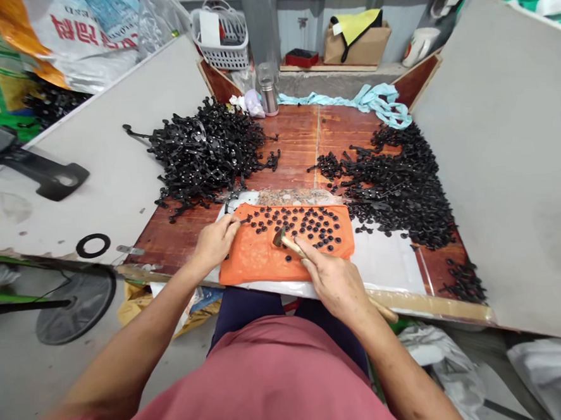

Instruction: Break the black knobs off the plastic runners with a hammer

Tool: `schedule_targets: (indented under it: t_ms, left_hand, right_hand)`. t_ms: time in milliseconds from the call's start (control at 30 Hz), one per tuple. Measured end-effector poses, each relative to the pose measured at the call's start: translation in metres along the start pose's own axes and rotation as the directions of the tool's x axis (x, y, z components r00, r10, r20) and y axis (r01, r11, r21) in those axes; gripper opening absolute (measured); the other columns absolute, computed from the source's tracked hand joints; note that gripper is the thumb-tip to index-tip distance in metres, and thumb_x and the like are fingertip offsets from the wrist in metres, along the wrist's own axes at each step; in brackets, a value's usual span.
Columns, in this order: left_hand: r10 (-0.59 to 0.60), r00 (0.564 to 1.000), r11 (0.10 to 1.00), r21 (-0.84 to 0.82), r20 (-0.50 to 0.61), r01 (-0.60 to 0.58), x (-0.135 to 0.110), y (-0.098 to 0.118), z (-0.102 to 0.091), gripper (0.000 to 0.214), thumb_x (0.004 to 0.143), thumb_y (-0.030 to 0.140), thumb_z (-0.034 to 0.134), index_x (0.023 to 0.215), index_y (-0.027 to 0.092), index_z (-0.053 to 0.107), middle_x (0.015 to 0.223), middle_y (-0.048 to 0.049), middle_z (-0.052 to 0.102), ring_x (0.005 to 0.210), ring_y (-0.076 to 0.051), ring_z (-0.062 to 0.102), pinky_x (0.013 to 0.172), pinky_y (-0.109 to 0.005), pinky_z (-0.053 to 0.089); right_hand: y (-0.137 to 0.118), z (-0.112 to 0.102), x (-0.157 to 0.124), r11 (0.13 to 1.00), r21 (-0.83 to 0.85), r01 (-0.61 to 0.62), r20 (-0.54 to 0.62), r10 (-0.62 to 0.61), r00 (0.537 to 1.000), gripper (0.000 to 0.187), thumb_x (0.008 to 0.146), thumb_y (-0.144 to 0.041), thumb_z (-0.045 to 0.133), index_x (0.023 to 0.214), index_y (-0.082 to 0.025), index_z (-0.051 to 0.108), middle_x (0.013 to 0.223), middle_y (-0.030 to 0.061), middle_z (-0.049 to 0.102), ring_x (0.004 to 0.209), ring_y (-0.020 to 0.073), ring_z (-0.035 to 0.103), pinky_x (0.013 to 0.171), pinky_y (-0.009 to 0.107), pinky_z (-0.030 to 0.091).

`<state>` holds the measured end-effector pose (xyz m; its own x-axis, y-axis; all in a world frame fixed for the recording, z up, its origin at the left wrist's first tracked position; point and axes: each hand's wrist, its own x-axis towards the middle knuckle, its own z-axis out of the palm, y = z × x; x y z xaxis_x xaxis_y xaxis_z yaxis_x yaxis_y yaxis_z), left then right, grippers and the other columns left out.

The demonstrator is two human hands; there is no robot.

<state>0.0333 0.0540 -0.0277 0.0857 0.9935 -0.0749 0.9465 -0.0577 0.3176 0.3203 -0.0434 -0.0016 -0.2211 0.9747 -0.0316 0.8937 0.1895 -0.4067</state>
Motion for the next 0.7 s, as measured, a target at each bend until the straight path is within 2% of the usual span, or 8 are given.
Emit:
schedule_targets:
  t_ms: [167,500,700]
  left_hand:
    - [-0.007,1.0,1.0,-0.008,0.005,0.008,0.007,0.0,0.009,0.031,0.104,0.036,0.036,0.109,0.023,0.064,0.1,-0.0074,0.077,0.095,-0.024,0.071,0.079,-0.028,0.045]
    - [-0.029,0.998,0.998,0.064,0.061,0.025,0.005,0.005,0.005,0.034,0.105,0.037,0.036,0.112,0.022,0.065,0.098,-0.0087,0.077,0.094,-0.025,0.072,0.078,-0.03,0.044]
    - [0.017,0.998,0.993,0.114,0.063,-0.024,0.006,0.001,0.007,0.038,0.105,0.04,0.036,0.108,0.024,0.07,0.105,-0.0086,0.078,0.096,-0.025,0.072,0.076,-0.03,0.044]
  right_hand:
    - [0.002,0.002,0.001,1.0,-0.007,-0.015,0.027,0.015,1.0,0.052,0.107,-0.03,0.043,0.158,-0.042,0.04,0.119,0.0002,0.078,0.093,0.02,0.077,0.083,0.03,0.059]
    - [-0.007,-0.003,0.008,0.999,-0.031,-0.028,0.094,0.031,0.995,0.051,0.108,-0.03,0.042,0.159,-0.039,0.041,0.104,0.0017,0.081,0.086,0.0208,0.077,0.079,0.029,0.058]
    - [-0.007,-0.005,0.016,0.995,-0.082,-0.049,0.101,0.057,0.993,0.05,0.109,-0.031,0.042,0.158,-0.039,0.042,0.108,0.002,0.08,0.09,0.021,0.076,0.078,0.029,0.057]
